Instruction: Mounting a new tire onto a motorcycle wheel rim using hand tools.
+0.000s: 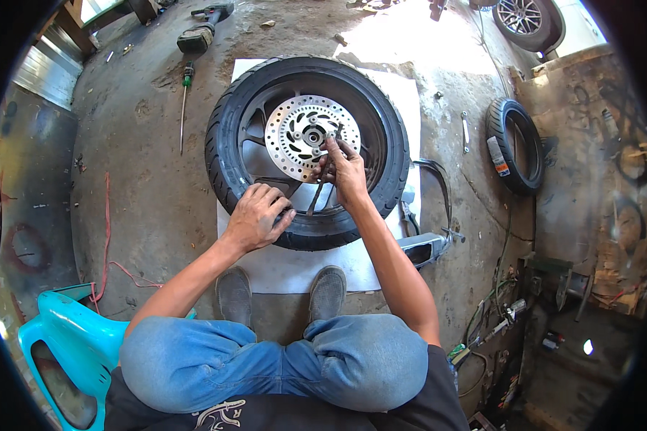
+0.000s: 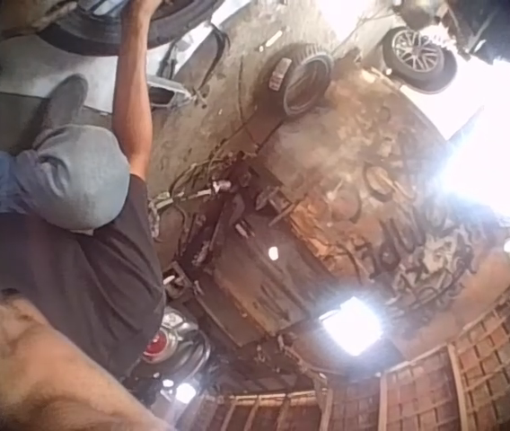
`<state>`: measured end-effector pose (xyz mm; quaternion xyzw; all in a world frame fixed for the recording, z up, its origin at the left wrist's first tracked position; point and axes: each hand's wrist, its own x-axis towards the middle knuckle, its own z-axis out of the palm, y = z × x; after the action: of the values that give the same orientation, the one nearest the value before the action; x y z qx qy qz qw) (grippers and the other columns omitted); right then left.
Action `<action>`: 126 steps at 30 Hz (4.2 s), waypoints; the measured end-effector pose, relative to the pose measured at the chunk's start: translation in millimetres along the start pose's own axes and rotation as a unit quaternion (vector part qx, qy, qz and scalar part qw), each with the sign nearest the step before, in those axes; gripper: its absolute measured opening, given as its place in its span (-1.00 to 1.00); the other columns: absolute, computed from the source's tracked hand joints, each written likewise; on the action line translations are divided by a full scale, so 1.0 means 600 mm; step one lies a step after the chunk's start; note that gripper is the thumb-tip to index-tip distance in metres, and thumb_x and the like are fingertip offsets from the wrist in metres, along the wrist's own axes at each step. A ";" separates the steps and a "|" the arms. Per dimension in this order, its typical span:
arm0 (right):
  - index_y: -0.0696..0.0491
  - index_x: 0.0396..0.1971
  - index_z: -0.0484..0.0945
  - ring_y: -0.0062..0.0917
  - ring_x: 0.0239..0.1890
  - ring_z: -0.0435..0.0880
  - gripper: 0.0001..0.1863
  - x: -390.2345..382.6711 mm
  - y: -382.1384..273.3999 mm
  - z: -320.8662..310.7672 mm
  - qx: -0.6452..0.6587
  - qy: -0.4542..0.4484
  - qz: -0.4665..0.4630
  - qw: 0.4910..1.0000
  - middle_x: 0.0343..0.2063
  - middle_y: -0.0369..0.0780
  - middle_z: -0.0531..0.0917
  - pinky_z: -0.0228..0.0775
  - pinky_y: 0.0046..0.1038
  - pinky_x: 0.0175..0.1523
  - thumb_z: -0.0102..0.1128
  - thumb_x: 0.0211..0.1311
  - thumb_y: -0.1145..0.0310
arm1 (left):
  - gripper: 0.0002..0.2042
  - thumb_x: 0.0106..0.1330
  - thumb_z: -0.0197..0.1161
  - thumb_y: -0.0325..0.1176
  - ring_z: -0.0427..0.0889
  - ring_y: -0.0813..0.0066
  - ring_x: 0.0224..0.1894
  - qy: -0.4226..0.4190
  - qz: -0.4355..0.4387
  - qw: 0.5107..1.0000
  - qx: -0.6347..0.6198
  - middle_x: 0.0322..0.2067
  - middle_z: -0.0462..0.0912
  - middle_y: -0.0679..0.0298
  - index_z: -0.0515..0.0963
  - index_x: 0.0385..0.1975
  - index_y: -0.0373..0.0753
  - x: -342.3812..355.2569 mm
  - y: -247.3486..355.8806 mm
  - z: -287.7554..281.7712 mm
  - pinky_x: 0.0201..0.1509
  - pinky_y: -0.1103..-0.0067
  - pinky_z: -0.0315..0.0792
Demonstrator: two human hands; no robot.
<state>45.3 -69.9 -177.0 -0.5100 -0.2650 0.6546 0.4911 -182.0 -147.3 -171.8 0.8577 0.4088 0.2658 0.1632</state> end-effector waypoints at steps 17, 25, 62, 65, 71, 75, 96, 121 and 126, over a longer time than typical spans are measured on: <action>0.19 -0.23 0.56 -0.48 -0.58 0.70 -0.66 -0.029 0.003 0.034 -0.034 0.003 -0.050 0.998 -0.58 -0.26 0.59 0.67 -0.45 -0.44 0.24 0.52 0.16 | -0.78 0.20 0.37 -0.23 0.59 0.21 -0.15 0.025 0.006 1.000 0.017 -0.31 0.61 0.17 0.65 -0.38 -0.28 0.007 0.006 -0.003 0.09 0.27 0.41; 0.05 -0.28 0.45 -0.74 -0.64 0.22 -0.77 -0.099 -0.004 0.083 0.115 -0.117 -0.058 0.985 -0.60 -0.40 0.33 0.05 -0.61 -0.54 0.08 0.60 0.23 | -0.82 0.19 0.39 -0.27 0.57 0.23 -0.15 0.043 0.016 0.998 0.031 -0.33 0.60 0.20 0.66 -0.39 -0.25 -0.003 0.003 -0.013 0.07 0.30 0.41; 0.10 -0.68 0.67 -0.09 -0.47 0.75 -0.63 -0.247 0.059 0.091 -0.626 -0.561 -0.243 0.484 -0.59 -0.03 0.71 0.57 -0.12 -0.38 0.30 0.04 0.08 | -0.82 0.30 0.30 -0.28 0.56 0.08 0.05 0.051 0.011 0.999 0.006 -0.03 0.57 0.06 0.64 -0.25 -0.27 0.011 -0.049 -0.069 0.23 0.25 0.42; 0.09 -0.71 0.66 -0.07 -0.50 0.73 -0.60 -0.233 0.061 0.100 -0.624 -0.598 -0.238 0.442 -0.63 -0.06 0.69 0.58 -0.14 -0.36 0.28 0.07 0.05 | -0.77 0.38 0.28 -0.24 0.51 0.06 0.15 0.000 0.000 0.996 0.084 -0.01 0.56 0.05 0.61 -0.15 -0.27 0.049 -0.093 -0.127 0.31 0.21 0.37; 0.08 -0.66 0.68 -0.11 -0.47 0.77 -0.70 -0.206 0.086 0.088 -0.560 -0.659 -0.220 0.451 -0.58 -0.07 0.73 0.62 -0.16 -0.30 0.30 -0.10 0.12 | -0.78 0.36 0.31 -0.20 0.61 0.15 0.05 -0.182 0.212 0.959 0.041 -0.11 0.62 0.10 0.61 -0.22 -0.24 0.084 -0.139 -0.149 0.27 0.25 0.45; 0.01 -0.73 0.67 -0.13 -0.51 0.76 -0.56 -0.209 0.095 0.094 -0.549 -0.660 -0.179 0.481 -0.66 -0.12 0.69 0.63 -0.14 -0.37 0.15 0.29 0.11 | -0.77 0.35 0.32 -0.19 0.62 0.20 0.04 -0.189 0.237 0.953 0.008 -0.17 0.63 0.13 0.60 -0.29 -0.25 0.073 -0.121 -0.075 0.28 0.18 0.41; -0.06 -0.82 0.50 -0.32 -0.72 0.61 -0.54 -0.240 0.146 0.084 -0.539 -0.443 -0.340 0.631 -0.76 -0.28 0.54 0.45 -0.28 -0.60 0.27 0.30 0.16 | -0.68 0.30 0.29 -0.26 0.45 0.08 0.20 0.036 -0.135 0.985 0.101 0.08 0.49 0.04 0.54 -0.04 -0.30 0.153 -0.225 -0.099 0.34 0.11 0.29; -0.01 -0.70 0.49 -0.45 -0.71 0.56 -0.56 -0.207 0.176 0.074 -0.470 -0.517 -0.382 0.605 -0.73 -0.30 0.49 0.43 -0.41 -0.53 0.25 0.39 0.16 | -0.51 0.16 0.46 -0.26 0.47 -0.10 0.27 0.145 -0.374 0.914 0.066 0.22 0.41 0.07 0.46 0.10 0.02 0.147 -0.214 -0.051 0.27 0.11 0.47; -0.03 -0.72 0.46 -0.47 -0.72 0.52 -0.59 -0.208 0.175 0.068 -0.463 -0.496 -0.400 0.616 -0.73 -0.34 0.45 0.39 -0.45 -0.54 0.33 0.32 0.19 | -0.51 0.17 0.46 -0.24 0.46 -0.09 0.28 0.164 -0.366 0.915 0.055 0.22 0.41 0.05 0.47 0.11 0.00 0.148 -0.207 -0.050 0.30 0.13 0.45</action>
<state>-32.3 -217.5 -201.3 -0.1104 -0.9141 0.3368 0.1969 -229.2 0.6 -180.9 0.6002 0.7289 0.3015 0.1322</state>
